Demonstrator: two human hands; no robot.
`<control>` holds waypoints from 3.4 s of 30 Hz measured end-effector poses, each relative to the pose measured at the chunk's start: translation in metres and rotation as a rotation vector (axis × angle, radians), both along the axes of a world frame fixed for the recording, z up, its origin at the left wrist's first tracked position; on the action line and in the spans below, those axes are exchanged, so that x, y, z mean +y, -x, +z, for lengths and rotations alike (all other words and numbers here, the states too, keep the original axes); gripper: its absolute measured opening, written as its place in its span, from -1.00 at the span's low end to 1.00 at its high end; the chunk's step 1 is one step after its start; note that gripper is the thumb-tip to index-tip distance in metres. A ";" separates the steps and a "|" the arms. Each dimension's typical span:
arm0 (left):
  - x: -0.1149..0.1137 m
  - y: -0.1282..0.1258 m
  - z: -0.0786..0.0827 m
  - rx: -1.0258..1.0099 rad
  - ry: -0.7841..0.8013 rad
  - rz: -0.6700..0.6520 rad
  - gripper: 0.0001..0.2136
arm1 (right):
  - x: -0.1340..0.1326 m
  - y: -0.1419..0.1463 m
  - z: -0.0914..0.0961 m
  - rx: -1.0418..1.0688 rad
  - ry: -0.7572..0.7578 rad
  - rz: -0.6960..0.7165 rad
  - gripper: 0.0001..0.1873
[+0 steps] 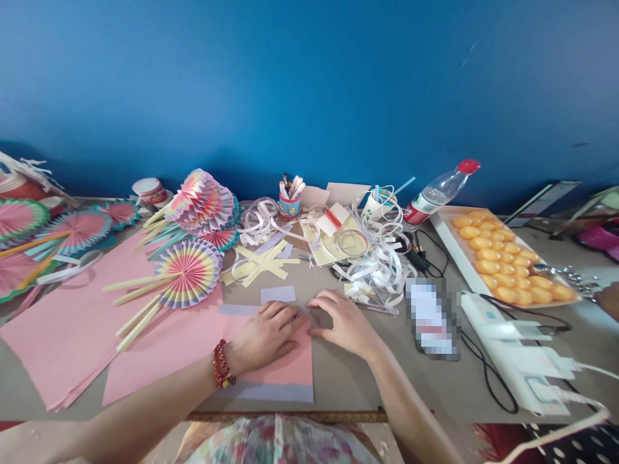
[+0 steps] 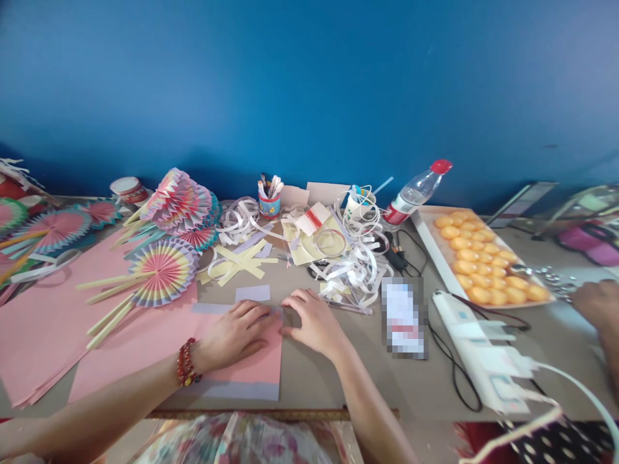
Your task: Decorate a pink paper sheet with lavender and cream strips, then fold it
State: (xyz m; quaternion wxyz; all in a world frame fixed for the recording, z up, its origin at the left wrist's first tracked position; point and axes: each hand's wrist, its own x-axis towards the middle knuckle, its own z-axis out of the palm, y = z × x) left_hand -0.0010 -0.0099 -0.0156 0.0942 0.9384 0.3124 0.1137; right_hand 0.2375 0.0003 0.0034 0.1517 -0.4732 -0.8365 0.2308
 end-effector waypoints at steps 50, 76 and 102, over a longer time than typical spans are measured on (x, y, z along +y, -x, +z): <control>-0.001 -0.005 -0.003 0.070 -0.082 -0.045 -0.69 | -0.031 -0.001 -0.012 -0.076 0.009 -0.304 -0.79; 0.010 0.015 0.014 -0.632 0.435 0.300 -0.76 | -0.033 0.016 -0.003 0.019 -0.192 0.014 -0.70; -0.050 0.056 0.009 0.104 0.129 0.092 -0.34 | -0.037 -0.022 -0.028 -0.117 -0.506 -0.066 -0.70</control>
